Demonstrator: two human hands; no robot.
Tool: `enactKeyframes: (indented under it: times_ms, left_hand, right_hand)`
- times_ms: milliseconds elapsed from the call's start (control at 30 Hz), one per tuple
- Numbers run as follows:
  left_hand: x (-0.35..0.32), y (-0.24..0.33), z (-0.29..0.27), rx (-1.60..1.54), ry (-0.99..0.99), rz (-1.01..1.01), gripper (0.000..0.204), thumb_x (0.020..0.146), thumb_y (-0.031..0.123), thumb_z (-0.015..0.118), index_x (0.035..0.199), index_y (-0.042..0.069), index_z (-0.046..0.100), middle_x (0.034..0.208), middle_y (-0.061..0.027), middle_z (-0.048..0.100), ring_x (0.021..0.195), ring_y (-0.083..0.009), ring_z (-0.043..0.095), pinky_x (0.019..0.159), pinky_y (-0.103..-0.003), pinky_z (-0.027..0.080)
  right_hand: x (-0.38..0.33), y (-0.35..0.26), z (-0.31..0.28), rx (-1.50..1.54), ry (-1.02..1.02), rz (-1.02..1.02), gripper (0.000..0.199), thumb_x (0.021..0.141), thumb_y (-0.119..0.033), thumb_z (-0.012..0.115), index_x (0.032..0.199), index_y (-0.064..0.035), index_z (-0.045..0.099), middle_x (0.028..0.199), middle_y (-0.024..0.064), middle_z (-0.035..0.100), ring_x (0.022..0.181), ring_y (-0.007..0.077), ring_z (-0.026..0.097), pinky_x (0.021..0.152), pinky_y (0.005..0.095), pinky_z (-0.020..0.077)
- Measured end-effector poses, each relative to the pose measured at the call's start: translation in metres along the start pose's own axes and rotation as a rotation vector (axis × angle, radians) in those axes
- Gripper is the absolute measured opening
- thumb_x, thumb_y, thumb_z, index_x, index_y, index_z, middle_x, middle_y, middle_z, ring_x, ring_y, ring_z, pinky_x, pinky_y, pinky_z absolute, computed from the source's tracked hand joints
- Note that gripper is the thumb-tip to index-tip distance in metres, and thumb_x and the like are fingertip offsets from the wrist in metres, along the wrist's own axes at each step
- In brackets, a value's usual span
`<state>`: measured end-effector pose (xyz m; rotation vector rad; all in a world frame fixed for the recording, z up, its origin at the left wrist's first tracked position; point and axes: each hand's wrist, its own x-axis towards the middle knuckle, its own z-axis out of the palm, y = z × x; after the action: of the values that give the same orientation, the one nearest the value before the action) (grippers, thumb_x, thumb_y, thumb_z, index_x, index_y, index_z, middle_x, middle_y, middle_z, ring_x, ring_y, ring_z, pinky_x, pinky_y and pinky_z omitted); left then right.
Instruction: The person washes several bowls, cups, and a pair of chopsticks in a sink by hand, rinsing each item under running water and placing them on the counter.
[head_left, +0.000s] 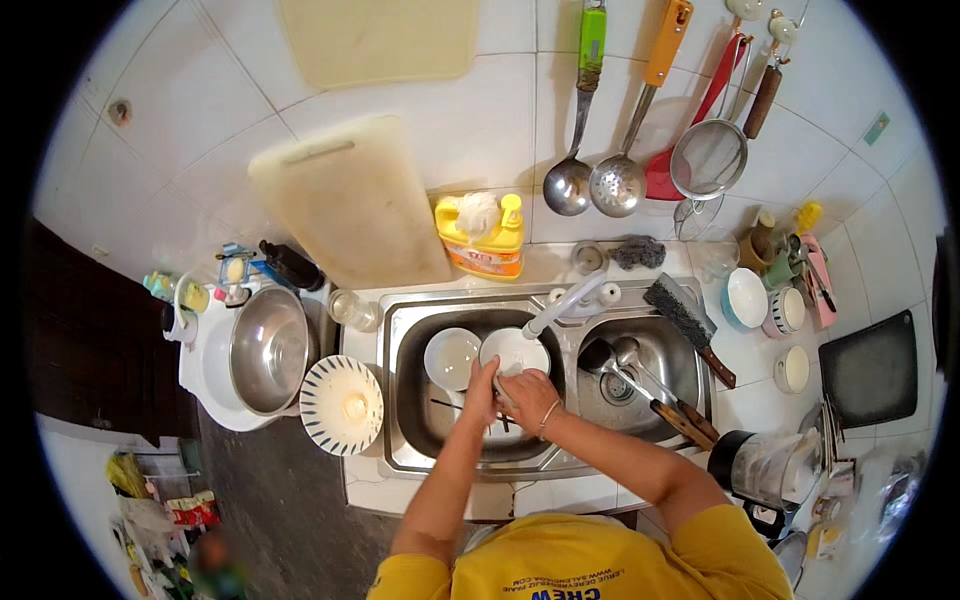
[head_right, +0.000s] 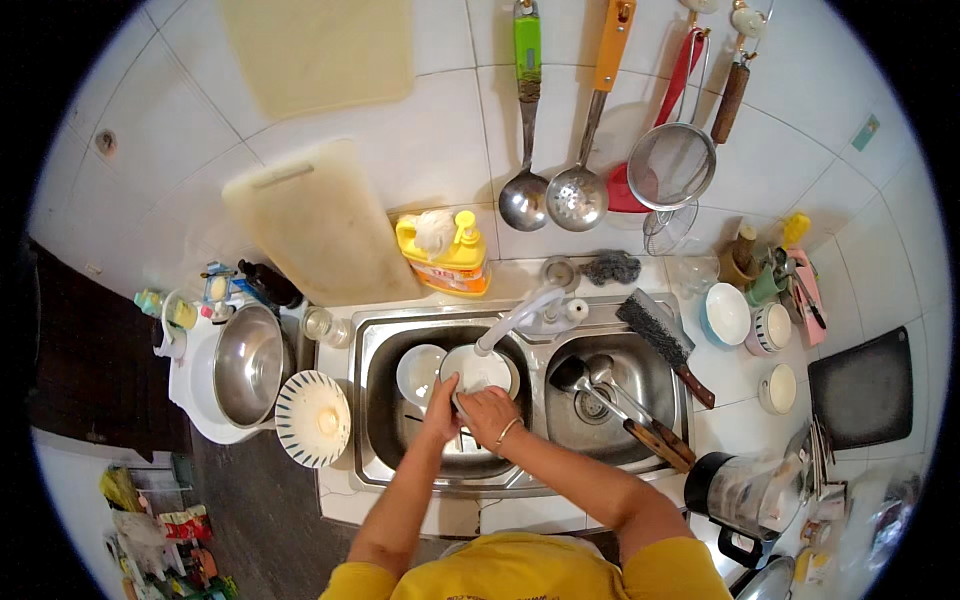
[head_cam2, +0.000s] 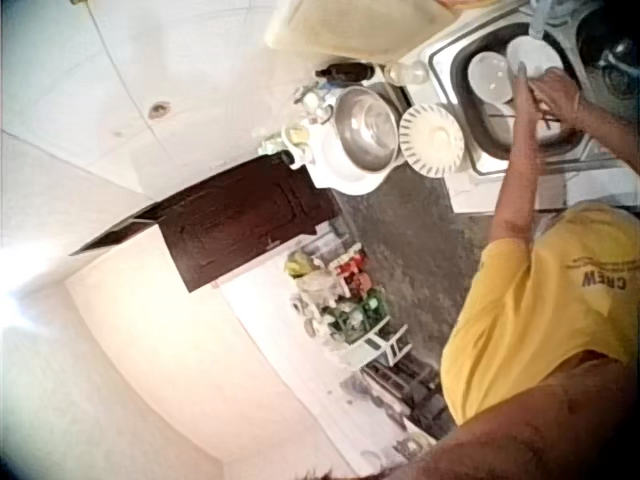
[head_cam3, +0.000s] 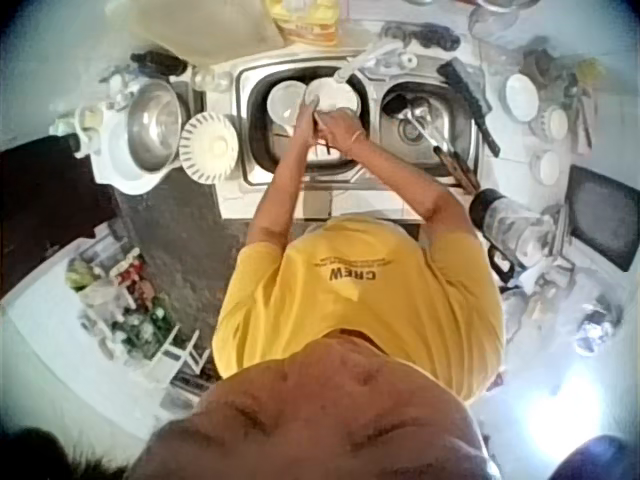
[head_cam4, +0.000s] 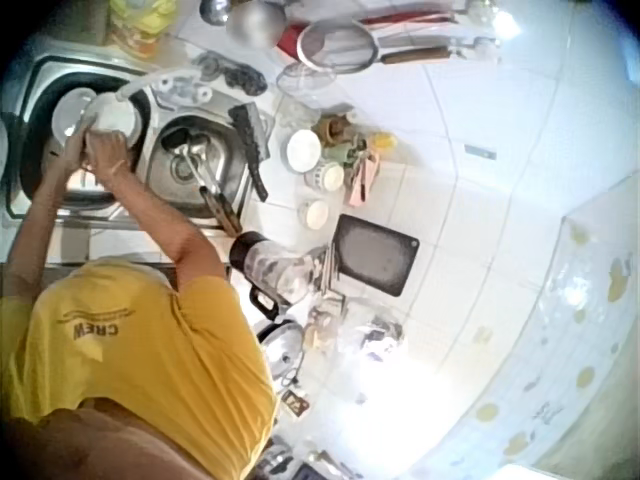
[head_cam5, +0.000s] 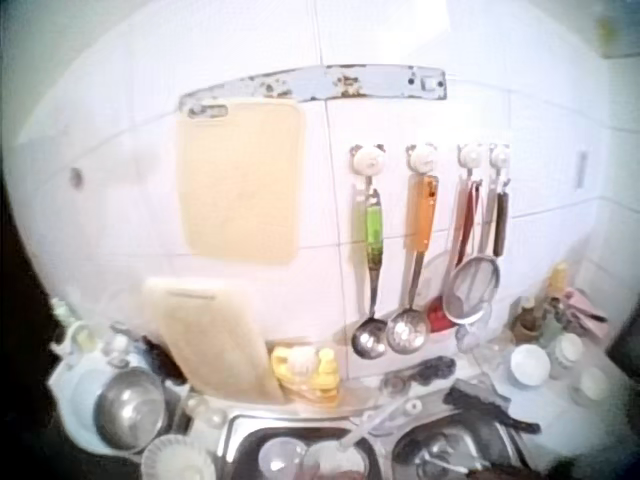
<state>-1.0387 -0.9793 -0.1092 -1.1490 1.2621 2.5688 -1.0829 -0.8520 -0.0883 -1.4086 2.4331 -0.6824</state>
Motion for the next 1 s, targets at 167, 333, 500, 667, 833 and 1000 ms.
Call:
enactKeyframes:
  times_ms: [167,333,500,667,833,1000]
  left_hand:
    - [-0.008,0.038,-0.017,0.298,-0.179,-0.191,0.059,0.082,0.038,0.054,0.129,0.013,0.029,0.112,-0.0085,0.049,0.088,-0.0234,0.056,0.063,-0.038,0.052]
    - [0.020,-0.027,0.000,0.101,0.030,0.228,0.065,0.082,0.037,0.054,0.134,0.014,0.023,0.119,-0.0106,0.045,0.099,-0.0216,0.050,0.057,-0.036,0.048]
    - [0.015,0.013,-0.026,0.268,-0.159,-0.046,0.057,0.083,0.037,0.050,0.130,0.011,0.030,0.114,-0.0104,0.048,0.094,-0.0246,0.053,0.055,-0.037,0.048]
    - [0.014,-0.001,-0.008,-0.087,-0.120,0.007,0.048,0.089,0.048,0.035,0.123,0.015,0.040,0.112,-0.0062,0.050,0.098,-0.0211,0.052,0.071,-0.038,0.047]
    - [-0.007,0.008,0.001,-0.079,-0.013,-0.072,0.055,0.090,0.055,0.021,0.127,0.020,0.040,0.124,-0.0016,0.045,0.112,-0.0203,0.043,0.090,-0.042,0.034]
    - [-0.013,0.011,-0.011,-0.556,-0.387,-0.136,0.042,0.092,0.038,0.035,0.122,0.009,0.043,0.121,-0.0099,0.049,0.105,-0.0268,0.053,0.082,-0.039,0.047]
  right_hand:
    - [-0.017,0.048,-0.016,-0.177,0.061,-0.381,0.025,0.071,-0.012,0.055,0.096,-0.0155,0.058,0.090,0.0010,0.058,0.094,0.0163,0.055,0.100,0.0460,0.0243]
    - [0.001,-0.002,0.016,-0.030,0.012,0.139,0.034,0.063,-0.008,0.060,0.097,-0.0119,0.055,0.094,0.0028,0.057,0.094,0.0197,0.054,0.099,0.0430,0.0277]
    - [-0.016,0.047,0.003,-0.207,0.075,-0.327,0.039,0.061,-0.012,0.064,0.099,-0.0139,0.056,0.094,0.0008,0.057,0.096,0.0169,0.054,0.101,0.0449,0.0240]
    - [0.005,0.016,-0.002,0.026,0.168,-0.050,0.018,0.071,-0.019,0.060,0.087,-0.0098,0.058,0.082,0.0077,0.059,0.082,0.0256,0.057,0.089,0.0417,0.0370]
    - [0.019,0.037,0.001,1.342,0.257,0.633,0.039,0.084,-0.035,0.056,0.099,0.0013,0.056,0.088,0.0094,0.063,0.079,0.0200,0.061,0.070,0.0314,0.0491]
    - [0.030,0.031,-0.035,1.711,0.344,0.870,0.036,0.084,-0.033,0.056,0.099,-0.0004,0.057,0.092,0.0088,0.061,0.079,0.0179,0.060,0.070,0.0329,0.0495]
